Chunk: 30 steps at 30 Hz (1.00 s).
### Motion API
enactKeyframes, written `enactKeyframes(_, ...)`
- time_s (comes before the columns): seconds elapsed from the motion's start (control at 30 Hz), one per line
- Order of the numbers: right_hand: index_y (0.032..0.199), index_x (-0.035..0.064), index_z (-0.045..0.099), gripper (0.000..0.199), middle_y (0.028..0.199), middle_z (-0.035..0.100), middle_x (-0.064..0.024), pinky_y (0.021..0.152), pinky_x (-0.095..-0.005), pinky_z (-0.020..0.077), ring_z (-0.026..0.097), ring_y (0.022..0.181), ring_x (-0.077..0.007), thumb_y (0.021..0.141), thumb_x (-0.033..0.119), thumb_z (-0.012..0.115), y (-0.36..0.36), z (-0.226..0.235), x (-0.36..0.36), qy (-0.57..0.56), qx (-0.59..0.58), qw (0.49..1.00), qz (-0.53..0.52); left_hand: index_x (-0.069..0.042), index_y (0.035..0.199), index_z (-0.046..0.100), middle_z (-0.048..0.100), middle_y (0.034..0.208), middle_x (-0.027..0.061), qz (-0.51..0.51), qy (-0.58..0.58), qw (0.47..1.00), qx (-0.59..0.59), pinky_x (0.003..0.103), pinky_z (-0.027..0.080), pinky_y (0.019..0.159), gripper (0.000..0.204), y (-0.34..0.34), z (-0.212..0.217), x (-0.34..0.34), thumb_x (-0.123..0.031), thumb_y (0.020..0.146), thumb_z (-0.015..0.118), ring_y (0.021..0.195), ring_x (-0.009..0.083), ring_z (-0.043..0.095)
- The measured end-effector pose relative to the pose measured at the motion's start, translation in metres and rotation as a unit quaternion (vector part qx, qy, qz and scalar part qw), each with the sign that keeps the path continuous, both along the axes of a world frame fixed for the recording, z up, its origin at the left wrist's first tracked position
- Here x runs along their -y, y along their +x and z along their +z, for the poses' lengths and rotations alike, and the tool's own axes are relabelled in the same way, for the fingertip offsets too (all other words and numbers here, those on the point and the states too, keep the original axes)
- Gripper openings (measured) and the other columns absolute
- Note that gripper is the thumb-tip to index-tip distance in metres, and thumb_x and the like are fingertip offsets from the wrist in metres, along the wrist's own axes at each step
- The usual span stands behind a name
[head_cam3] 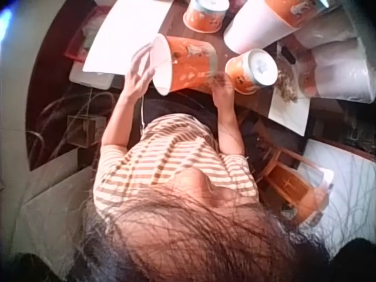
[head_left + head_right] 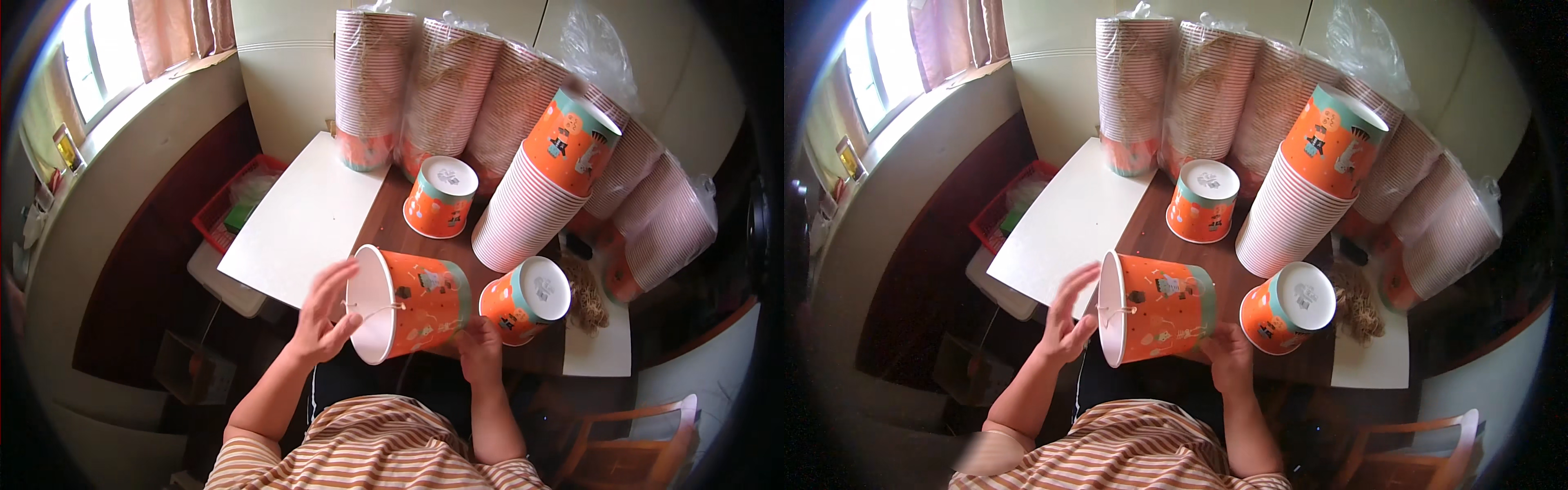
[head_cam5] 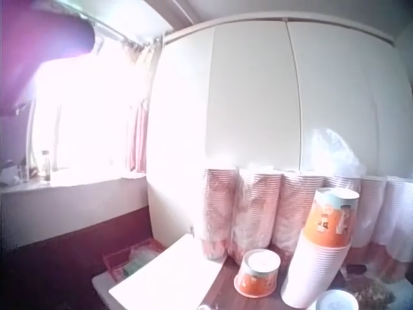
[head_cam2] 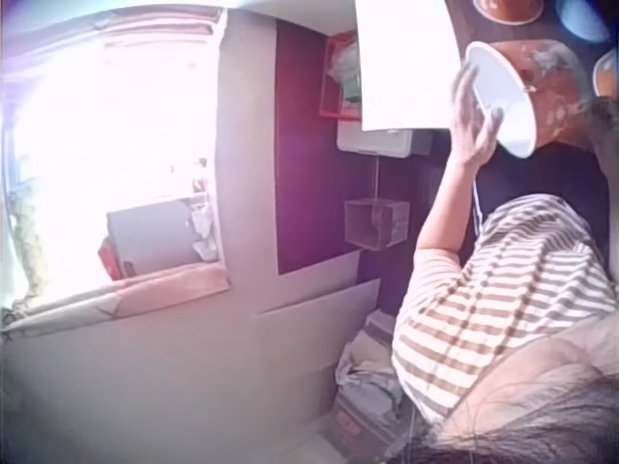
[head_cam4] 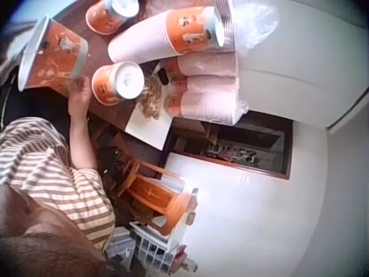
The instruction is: Unpacking stacks of paper cups and attaching a thin string to one of them.
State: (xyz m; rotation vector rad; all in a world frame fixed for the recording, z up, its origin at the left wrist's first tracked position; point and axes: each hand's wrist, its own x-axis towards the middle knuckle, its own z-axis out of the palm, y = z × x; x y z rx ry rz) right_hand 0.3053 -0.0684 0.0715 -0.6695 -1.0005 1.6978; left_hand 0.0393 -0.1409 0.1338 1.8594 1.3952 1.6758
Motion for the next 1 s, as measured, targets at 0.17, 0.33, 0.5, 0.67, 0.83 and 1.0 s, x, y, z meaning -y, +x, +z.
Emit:
enactKeyframes(0.17, 0.098, 0.0026, 0.056, 0.022, 0.095, 0.063, -0.0051, 0.081, -0.0269, 0.049, 0.06, 0.087, -0.0121, 0.08, 0.001, 0.069, -0.008, 0.022, 0.01, 0.055, 0.041, 0.994, -0.083, 0.002, 0.1, 0.061, 0.06, 0.08, 0.0012, -0.171, -0.165, 0.947, 0.215, 0.023, 0.042, 0.065, 0.032, 0.013, -0.013, 0.006, -0.029, 0.092, 0.058, 0.074, 0.0073, 0.051)
enactKeyframes(0.33, 0.091, 0.0041, 0.053, 0.019, 0.09, 0.06, -0.003, 0.075, -0.0237, 0.0458, 0.055, 0.08, -0.0083, 0.082, 0.007, 0.07, -0.003, 0.013, 0.009, 0.147, 0.109, 0.964, -0.193, 0.001, 0.081, 0.061, 0.057, 0.068, 0.0078, 0.052, -0.038, 0.988, 0.141, 0.024, 0.039, 0.053, 0.008, 0.039, -0.014, 0.015, -0.001, 0.087, 0.057, 0.059, 0.0122, 0.051)
enactKeyframes(0.5, 0.089, 0.0042, 0.047, 0.024, 0.097, 0.053, -0.0068, 0.073, -0.0234, 0.0446, 0.051, 0.083, -0.0102, 0.083, 0.006, 0.069, -0.02, 0.011, 0.026, 0.193, 0.168, 0.937, -0.239, 0.001, 0.111, 0.059, 0.06, 0.096, 0.0159, -0.048, -0.048, 0.997, 0.033, 0.033, 0.051, 0.071, 0.026, 0.086, -0.025, 0.026, 0.001, 0.084, 0.058, 0.084, 0.0283, 0.062)
enactKeyframes(0.67, 0.089, 0.002, 0.045, 0.023, 0.105, 0.049, -0.0108, 0.08, -0.0261, 0.0456, 0.051, 0.09, -0.0141, 0.084, 0.004, 0.067, -0.036, 0.018, 0.038, 0.277, 0.179, 0.916, -0.226, -0.001, 0.122, 0.055, 0.052, 0.12, 0.0181, -0.039, -0.037, 0.998, 0.038, 0.039, 0.044, 0.092, 0.042, 0.114, -0.034, 0.029, -0.003, 0.081, 0.063, 0.11, 0.0335, 0.051)
enactKeyframes(0.83, 0.09, 0.0024, 0.046, 0.023, 0.105, 0.049, -0.0107, 0.081, -0.0272, 0.0453, 0.051, 0.093, -0.0147, 0.083, 0.003, 0.067, -0.02, 0.009, 0.035, 0.232, 0.154, 0.937, -0.212, -0.007, 0.106, 0.067, 0.058, 0.11, 0.0088, 0.127, 0.075, 0.959, -0.244, 0.039, 0.04, 0.082, 0.04, 0.085, -0.011, 0.035, -0.023, 0.07, 0.071, 0.098, 0.0259, 0.052)
enactKeyframes(1.0, 0.089, 0.0025, 0.046, 0.023, 0.104, 0.049, -0.0105, 0.081, -0.0268, 0.0446, 0.051, 0.092, -0.0147, 0.083, 0.004, 0.068, -0.022, 0.015, 0.039, 0.272, 0.152, 0.93, -0.196, 0.001, 0.104, 0.063, 0.057, 0.098, 0.0142, 0.137, 0.053, 0.987, 0.063, 0.032, 0.046, 0.082, 0.019, 0.041, 0.023, 0.012, -0.003, 0.087, 0.056, 0.091, 0.0275, 0.057)
